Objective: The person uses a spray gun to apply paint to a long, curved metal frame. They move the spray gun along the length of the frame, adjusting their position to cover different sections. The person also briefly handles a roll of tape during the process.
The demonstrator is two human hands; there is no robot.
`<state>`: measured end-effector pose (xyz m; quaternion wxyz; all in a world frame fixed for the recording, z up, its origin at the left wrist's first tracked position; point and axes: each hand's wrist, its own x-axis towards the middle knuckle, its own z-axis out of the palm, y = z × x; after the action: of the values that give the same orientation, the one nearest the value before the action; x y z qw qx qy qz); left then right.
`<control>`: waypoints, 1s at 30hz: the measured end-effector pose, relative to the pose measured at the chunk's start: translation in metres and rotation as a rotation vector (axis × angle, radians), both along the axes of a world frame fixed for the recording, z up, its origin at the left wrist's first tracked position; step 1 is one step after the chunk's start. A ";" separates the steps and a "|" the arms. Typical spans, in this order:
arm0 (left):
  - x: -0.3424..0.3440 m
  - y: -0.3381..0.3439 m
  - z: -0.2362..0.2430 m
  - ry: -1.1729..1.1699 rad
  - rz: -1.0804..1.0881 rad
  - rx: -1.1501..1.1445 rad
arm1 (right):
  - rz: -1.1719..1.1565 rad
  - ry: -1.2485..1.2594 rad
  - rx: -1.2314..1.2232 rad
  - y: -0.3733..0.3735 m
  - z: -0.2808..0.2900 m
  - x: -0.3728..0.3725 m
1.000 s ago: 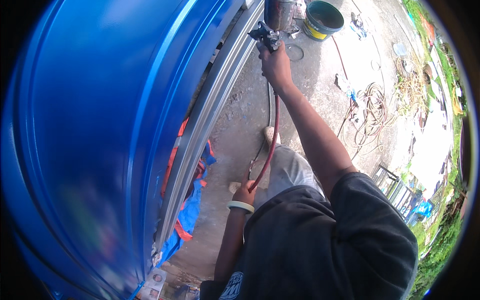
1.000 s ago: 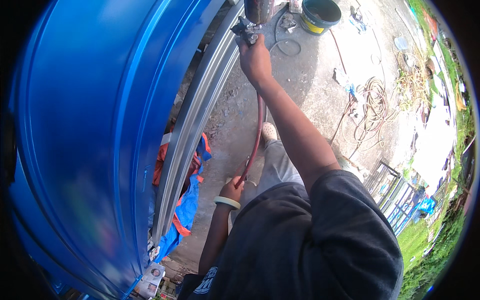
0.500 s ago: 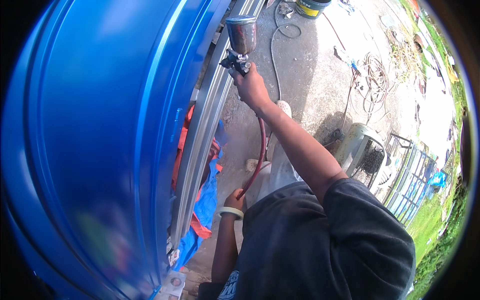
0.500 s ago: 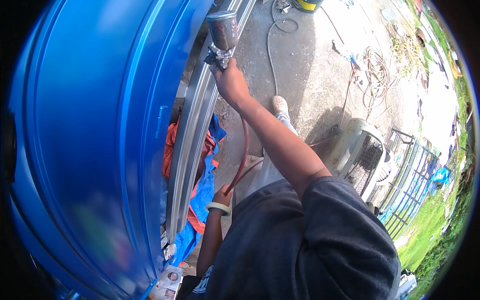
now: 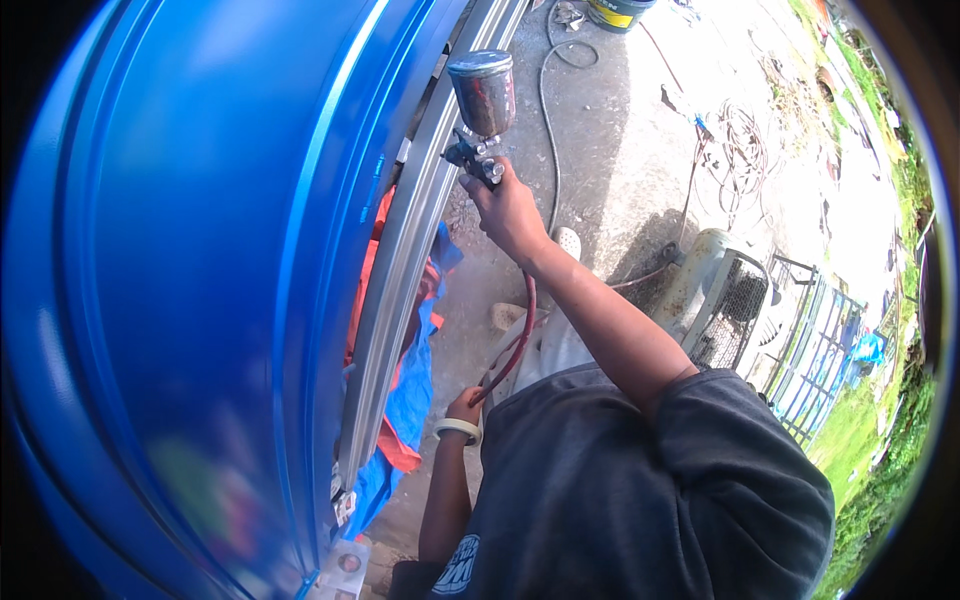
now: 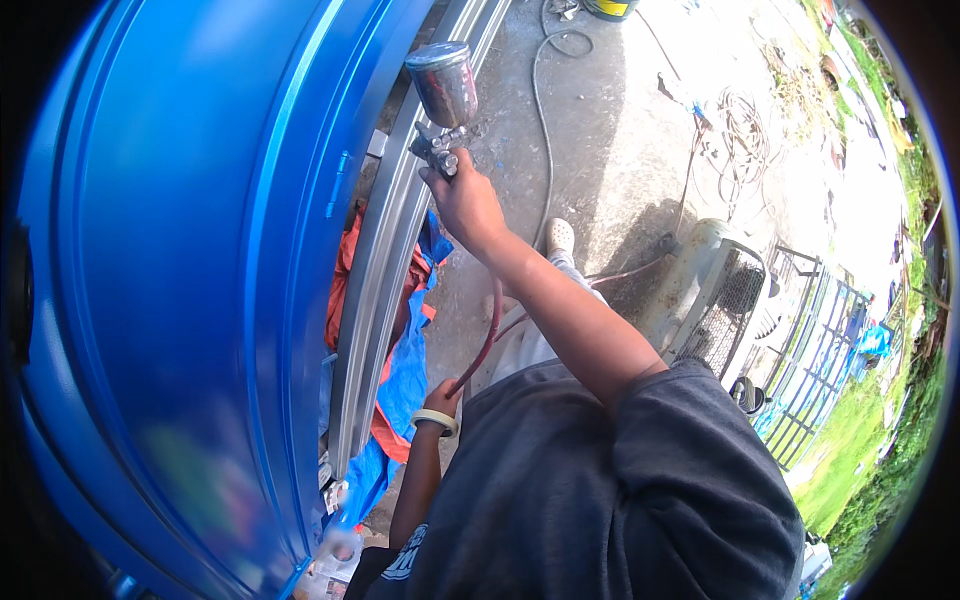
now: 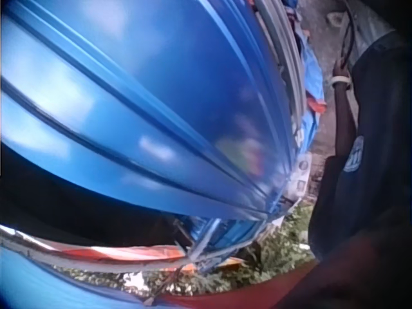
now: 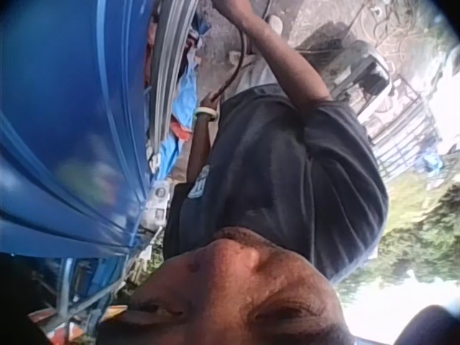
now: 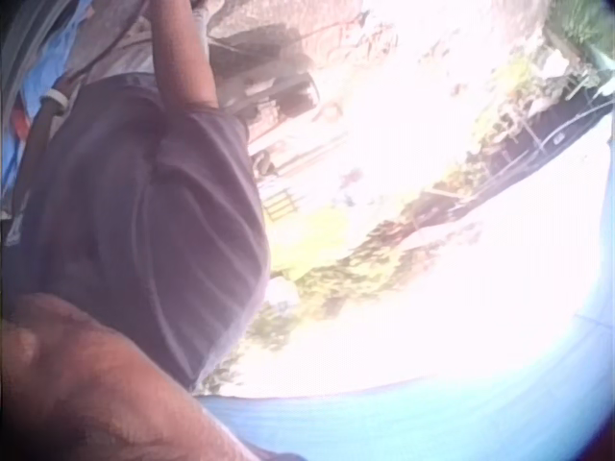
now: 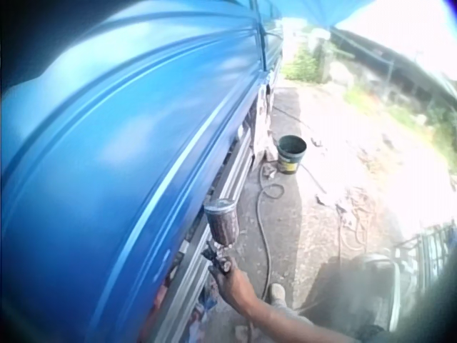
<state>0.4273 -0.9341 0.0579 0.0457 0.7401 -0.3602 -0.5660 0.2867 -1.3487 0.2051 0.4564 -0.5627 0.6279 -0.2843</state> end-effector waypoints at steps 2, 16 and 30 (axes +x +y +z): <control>-0.004 0.000 -0.005 0.006 -0.001 0.015 | -0.028 -0.011 0.024 0.001 0.001 0.003; 0.011 0.046 -0.043 -0.114 -0.161 -0.092 | 0.076 -0.105 0.176 0.060 0.008 -0.026; 0.042 0.031 -0.079 0.043 -0.620 0.145 | -0.107 -0.110 0.006 0.175 0.020 -0.013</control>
<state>0.4695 -0.9034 -0.0212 -0.1744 0.5842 -0.5264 -0.5925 0.2735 -1.1742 0.2252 0.4761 -0.5105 0.6320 -0.3366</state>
